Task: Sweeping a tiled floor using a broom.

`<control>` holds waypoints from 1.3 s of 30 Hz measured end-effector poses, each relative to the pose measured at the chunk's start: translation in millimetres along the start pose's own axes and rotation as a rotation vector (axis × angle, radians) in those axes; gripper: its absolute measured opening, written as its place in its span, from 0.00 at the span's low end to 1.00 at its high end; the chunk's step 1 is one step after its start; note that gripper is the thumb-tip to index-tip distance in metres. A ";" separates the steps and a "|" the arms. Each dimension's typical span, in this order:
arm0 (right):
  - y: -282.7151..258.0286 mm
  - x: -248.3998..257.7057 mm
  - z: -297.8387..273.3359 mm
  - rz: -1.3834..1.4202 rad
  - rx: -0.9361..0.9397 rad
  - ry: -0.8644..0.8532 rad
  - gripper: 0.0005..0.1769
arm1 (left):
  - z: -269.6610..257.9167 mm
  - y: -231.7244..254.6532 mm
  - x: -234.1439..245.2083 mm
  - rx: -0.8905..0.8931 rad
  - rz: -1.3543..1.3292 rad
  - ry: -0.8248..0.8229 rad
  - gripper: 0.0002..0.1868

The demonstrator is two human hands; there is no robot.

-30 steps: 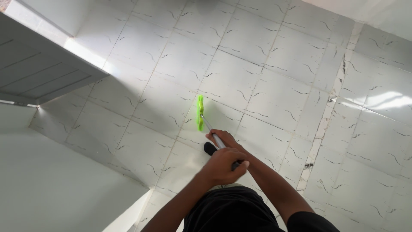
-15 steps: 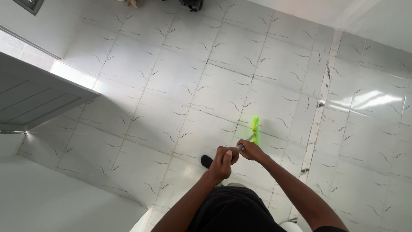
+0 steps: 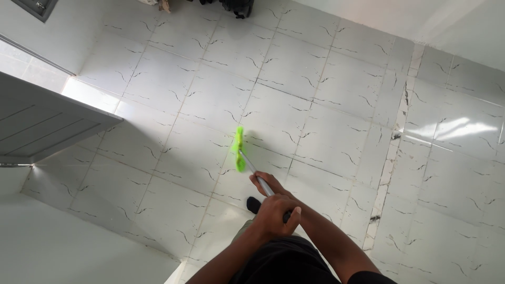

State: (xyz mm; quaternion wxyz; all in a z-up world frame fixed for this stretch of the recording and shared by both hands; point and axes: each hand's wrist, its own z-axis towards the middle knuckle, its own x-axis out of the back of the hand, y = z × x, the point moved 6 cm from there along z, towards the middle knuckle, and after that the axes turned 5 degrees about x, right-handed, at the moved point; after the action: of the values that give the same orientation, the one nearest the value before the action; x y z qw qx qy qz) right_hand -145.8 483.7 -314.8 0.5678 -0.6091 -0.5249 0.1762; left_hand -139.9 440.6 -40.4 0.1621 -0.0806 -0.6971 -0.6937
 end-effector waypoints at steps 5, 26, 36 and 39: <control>-93.7 61.5 -9.9 -0.082 -0.004 -0.054 0.18 | 14.9 14.7 25.6 -0.131 -0.078 0.013 0.20; 112.7 19.6 11.6 0.142 0.140 0.147 0.17 | 35.8 -65.2 -21.9 -0.102 -0.139 0.032 0.22; 33.5 53.7 49.2 0.129 0.003 -0.186 0.16 | 79.5 -23.2 -54.1 -0.074 0.014 -0.253 0.18; -37.7 115.9 36.4 0.020 -0.008 -0.110 0.16 | 113.3 7.0 -38.1 -0.043 -0.043 -0.303 0.23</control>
State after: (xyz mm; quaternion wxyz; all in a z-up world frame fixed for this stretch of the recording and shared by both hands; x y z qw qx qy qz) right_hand -147.0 592.1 -248.1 0.5338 -0.6060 -0.5500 0.2131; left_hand -114.9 557.6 -44.9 0.0384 -0.1731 -0.7002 -0.6916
